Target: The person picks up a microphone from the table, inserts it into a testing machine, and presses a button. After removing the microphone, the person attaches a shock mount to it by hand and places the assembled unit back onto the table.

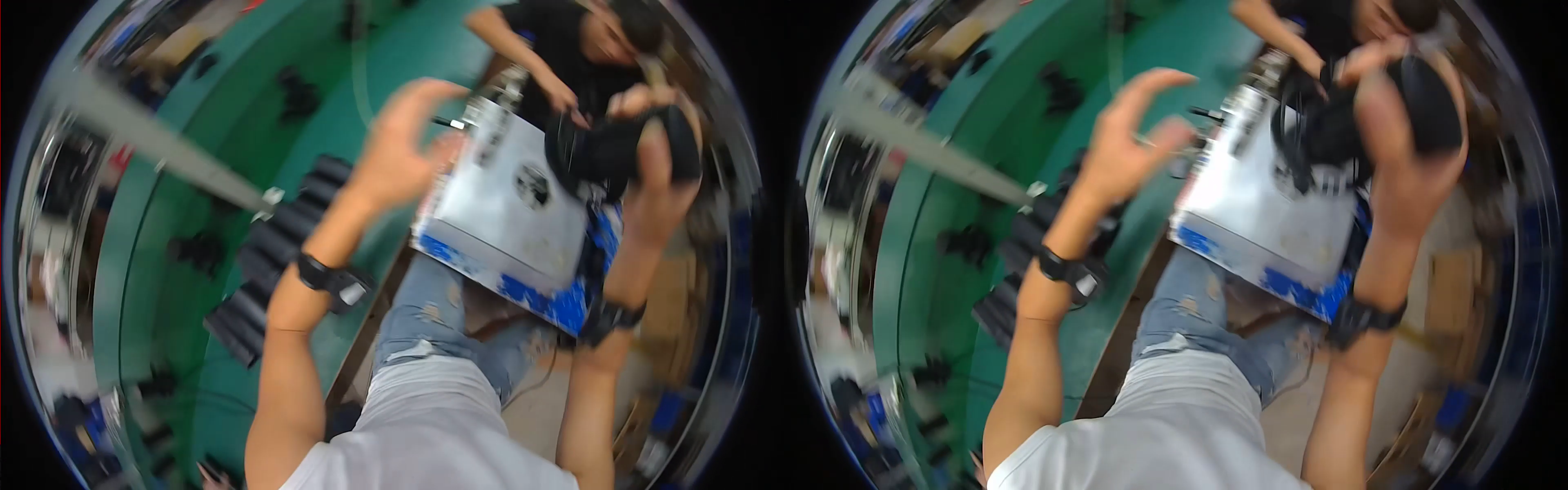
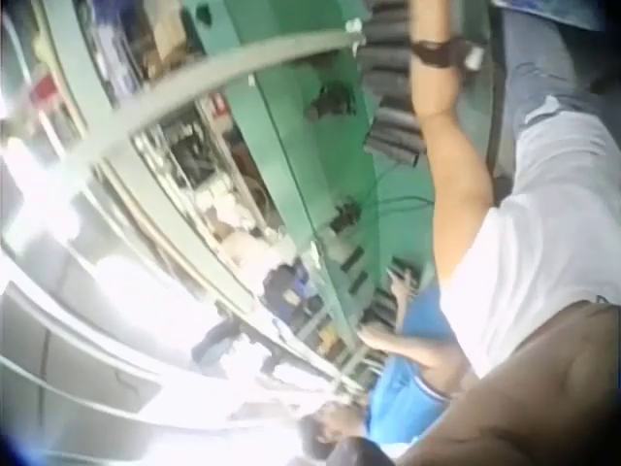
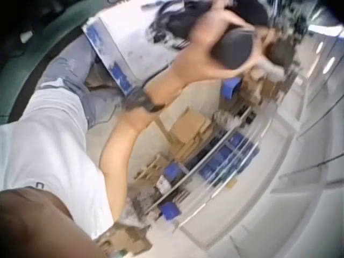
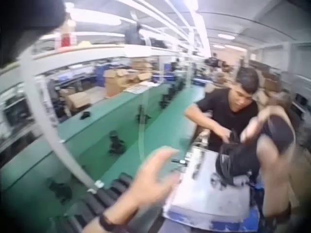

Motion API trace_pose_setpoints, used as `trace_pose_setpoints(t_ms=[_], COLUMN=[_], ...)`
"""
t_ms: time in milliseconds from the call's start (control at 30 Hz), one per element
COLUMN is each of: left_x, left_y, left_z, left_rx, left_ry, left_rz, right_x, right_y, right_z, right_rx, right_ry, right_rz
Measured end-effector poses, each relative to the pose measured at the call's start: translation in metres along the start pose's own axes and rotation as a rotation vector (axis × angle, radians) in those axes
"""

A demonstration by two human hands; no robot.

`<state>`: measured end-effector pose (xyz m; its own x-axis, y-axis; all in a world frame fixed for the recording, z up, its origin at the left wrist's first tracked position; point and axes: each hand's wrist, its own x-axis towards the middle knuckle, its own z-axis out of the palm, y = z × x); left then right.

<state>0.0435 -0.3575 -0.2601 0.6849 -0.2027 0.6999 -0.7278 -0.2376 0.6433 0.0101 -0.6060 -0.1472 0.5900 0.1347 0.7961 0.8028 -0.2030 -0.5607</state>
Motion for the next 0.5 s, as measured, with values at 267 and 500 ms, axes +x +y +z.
trace_pose_setpoints(t_ms=[267,500], left_x=[-0.117,-0.225], left_y=[0.066,0.056], left_z=[-0.041,-0.18], left_rx=[0.099,0.368], left_ry=[-0.014,0.984], left_rz=[0.002,-0.502], right_x=[-0.119,-0.167], right_y=[-0.037,-0.034], right_z=[0.127,0.136], right_rx=[0.434,0.451], right_ry=[-0.262,-0.367], right_rz=[0.437,0.561])
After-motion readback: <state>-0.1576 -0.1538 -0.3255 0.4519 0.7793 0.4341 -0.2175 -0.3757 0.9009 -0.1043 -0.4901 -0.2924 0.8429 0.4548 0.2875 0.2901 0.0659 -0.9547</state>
